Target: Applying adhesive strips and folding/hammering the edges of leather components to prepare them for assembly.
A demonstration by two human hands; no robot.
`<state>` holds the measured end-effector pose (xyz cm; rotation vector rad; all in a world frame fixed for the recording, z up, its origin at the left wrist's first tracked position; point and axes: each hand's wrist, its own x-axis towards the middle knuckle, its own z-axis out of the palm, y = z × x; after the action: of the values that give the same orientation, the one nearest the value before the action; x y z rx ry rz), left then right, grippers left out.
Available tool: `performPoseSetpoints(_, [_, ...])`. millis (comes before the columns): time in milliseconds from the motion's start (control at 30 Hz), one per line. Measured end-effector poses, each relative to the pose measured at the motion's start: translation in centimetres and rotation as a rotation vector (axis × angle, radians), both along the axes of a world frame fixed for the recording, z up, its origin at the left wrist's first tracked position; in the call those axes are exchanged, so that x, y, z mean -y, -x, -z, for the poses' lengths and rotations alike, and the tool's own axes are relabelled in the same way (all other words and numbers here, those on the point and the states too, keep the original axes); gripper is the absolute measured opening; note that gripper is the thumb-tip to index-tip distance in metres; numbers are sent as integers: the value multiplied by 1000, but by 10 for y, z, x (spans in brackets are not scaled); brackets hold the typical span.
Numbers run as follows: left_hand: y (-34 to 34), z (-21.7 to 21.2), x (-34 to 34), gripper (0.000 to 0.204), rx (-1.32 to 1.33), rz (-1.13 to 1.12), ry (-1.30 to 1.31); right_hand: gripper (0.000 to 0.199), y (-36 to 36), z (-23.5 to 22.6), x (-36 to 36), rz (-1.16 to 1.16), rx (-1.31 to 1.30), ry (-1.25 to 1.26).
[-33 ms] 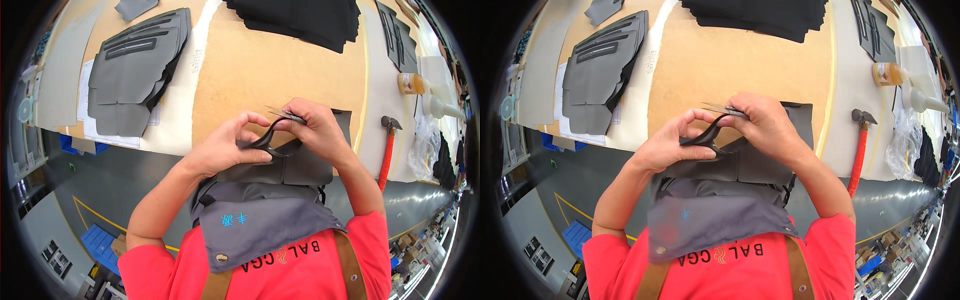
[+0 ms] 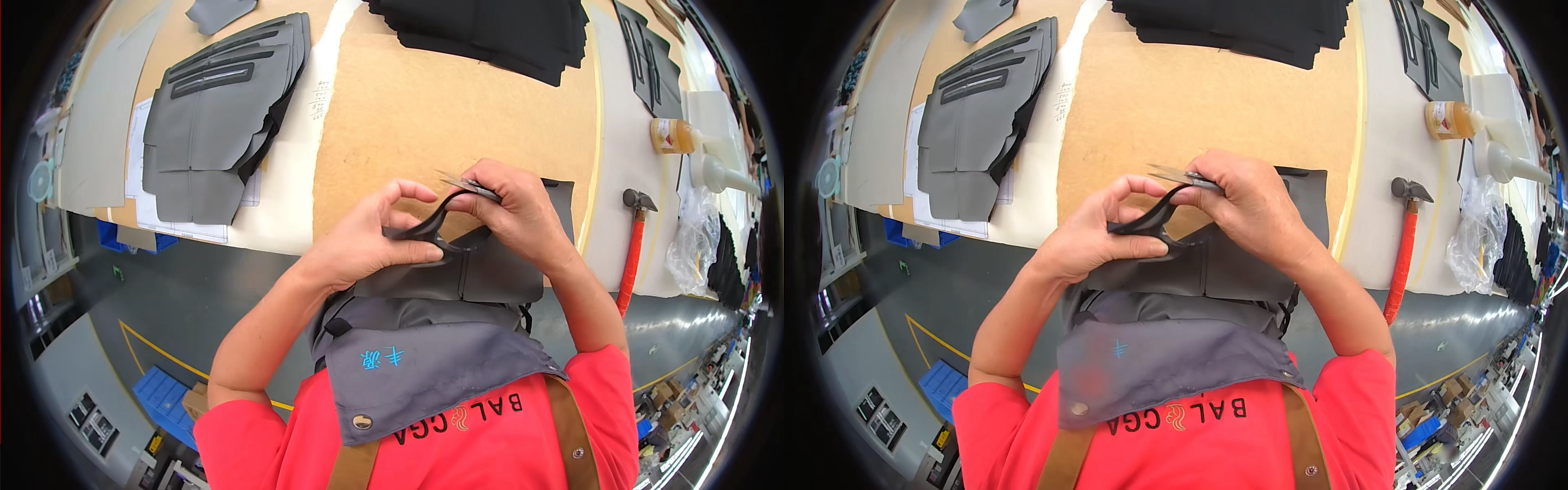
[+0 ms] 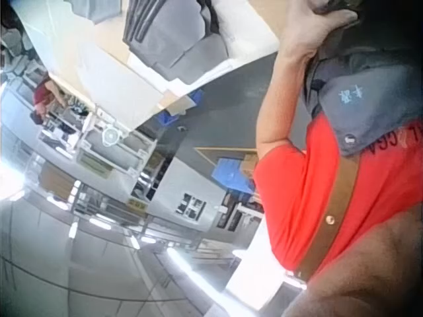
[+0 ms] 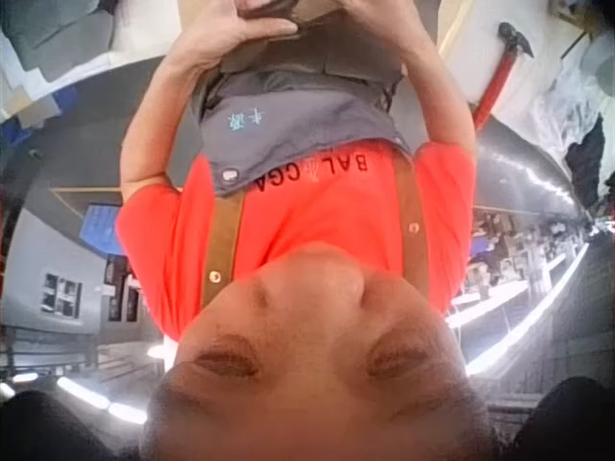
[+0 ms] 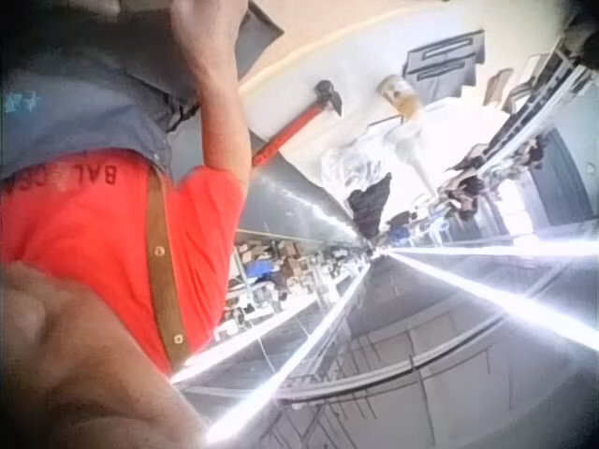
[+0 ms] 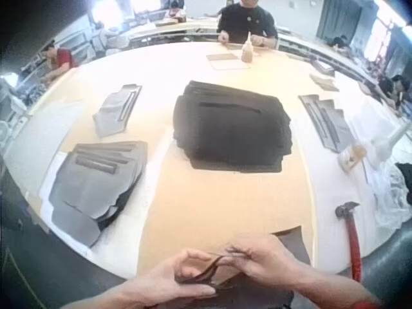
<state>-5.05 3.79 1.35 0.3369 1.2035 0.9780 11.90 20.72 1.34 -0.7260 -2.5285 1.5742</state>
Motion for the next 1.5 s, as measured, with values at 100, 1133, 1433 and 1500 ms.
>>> performPoseSetpoints(100, [-8,-4,-3,65,-43,-103,21,21,-5,5,2,49,-9,-14])
performPoseSetpoints(1133, [-19,-6,-9,62,-595,-122,-152,26,-41,-41,16,312,275,737])
performPoseSetpoints(1433, [-20,-7,-9,60,-537,-115,-117,25,-43,-40,15,323,279,752])
performPoseSetpoints(1500, [-22,0,-7,60,-582,-122,-159,25,-42,-39,15,325,285,756])
